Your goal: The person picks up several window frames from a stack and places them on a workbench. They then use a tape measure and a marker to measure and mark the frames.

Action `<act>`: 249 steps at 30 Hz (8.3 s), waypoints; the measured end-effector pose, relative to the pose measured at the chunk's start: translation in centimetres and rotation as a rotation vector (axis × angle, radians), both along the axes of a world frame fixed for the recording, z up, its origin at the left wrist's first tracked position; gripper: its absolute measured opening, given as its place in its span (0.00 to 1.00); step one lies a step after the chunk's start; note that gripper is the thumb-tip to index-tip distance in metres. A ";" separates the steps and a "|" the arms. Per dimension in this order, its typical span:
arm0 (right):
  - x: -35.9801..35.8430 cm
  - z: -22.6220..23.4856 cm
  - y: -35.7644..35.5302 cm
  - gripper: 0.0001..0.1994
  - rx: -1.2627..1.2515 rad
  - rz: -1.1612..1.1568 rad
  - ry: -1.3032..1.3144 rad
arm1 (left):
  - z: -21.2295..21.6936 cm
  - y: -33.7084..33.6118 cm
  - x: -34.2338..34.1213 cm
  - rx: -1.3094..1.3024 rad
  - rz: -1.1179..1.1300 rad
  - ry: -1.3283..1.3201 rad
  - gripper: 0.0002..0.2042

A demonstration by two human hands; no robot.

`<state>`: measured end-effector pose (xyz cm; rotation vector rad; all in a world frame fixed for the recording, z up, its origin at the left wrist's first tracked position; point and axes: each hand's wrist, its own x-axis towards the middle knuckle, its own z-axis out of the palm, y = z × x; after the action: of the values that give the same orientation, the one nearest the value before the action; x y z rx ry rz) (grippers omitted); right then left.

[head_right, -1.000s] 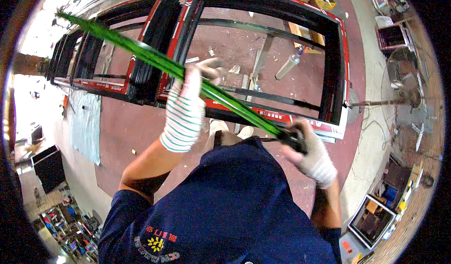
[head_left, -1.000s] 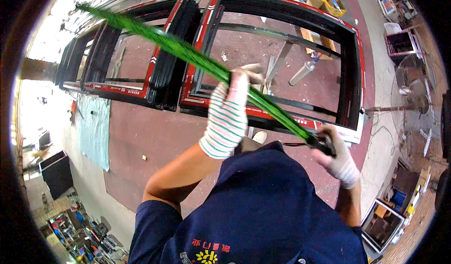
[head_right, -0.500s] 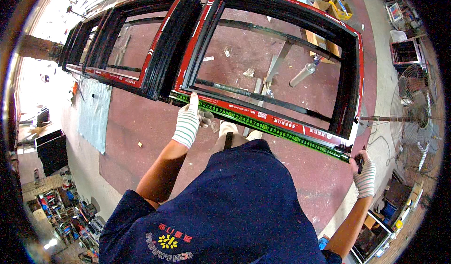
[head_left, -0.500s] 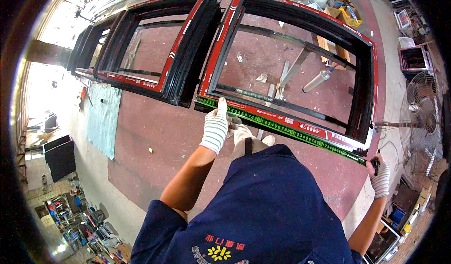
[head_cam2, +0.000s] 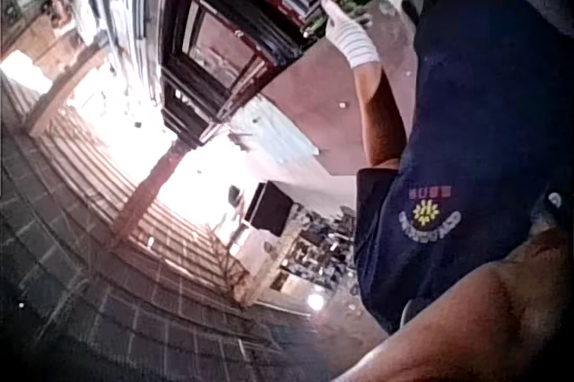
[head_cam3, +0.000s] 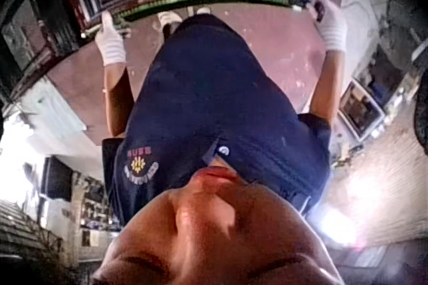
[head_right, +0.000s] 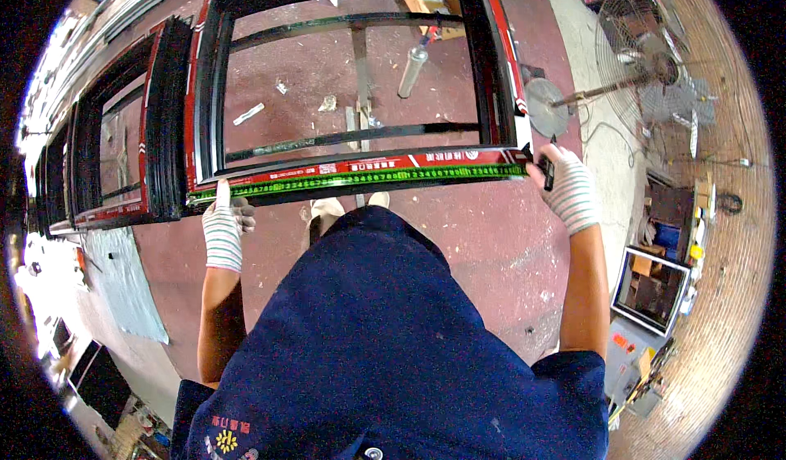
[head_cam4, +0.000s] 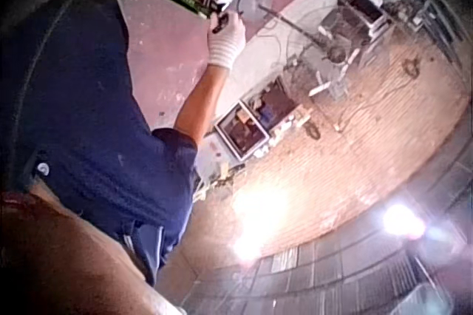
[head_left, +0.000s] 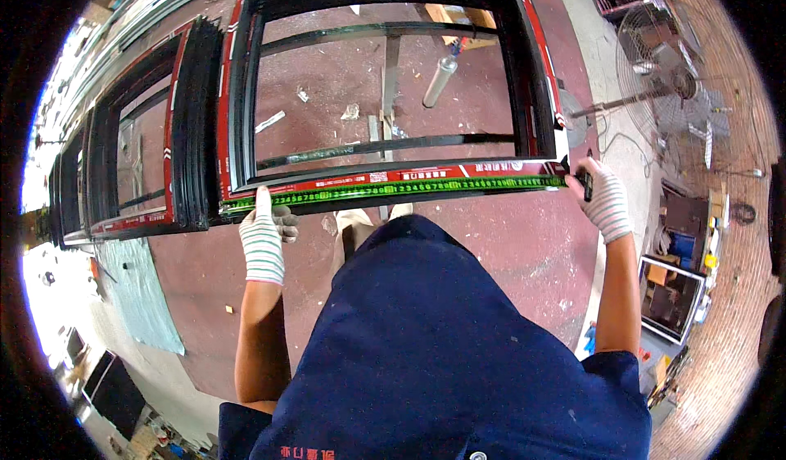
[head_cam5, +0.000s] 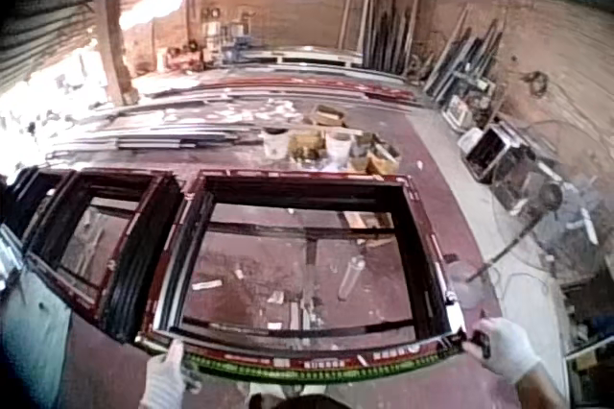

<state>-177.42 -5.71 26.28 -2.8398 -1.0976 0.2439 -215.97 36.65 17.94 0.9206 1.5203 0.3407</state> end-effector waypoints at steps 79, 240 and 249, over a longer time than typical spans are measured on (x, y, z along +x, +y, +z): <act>-13.3 -2.8 6.9 0.17 1.433 -0.273 0.413 | 3.2 -2.5 -0.5 -0.125 -1.207 -0.071 0.19; -17.0 -13.0 19.0 0.15 0.648 -0.124 0.774 | 1.4 9.4 -3.4 0.778 -1.805 0.685 0.25; -17.1 -12.6 19.0 0.15 0.620 -0.166 0.833 | 1.2 9.4 -3.5 0.784 -1.800 0.688 0.25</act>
<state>-194.48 13.28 13.67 -1.9359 -0.5978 0.8083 -219.50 46.10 19.16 2.7666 0.4832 -0.8420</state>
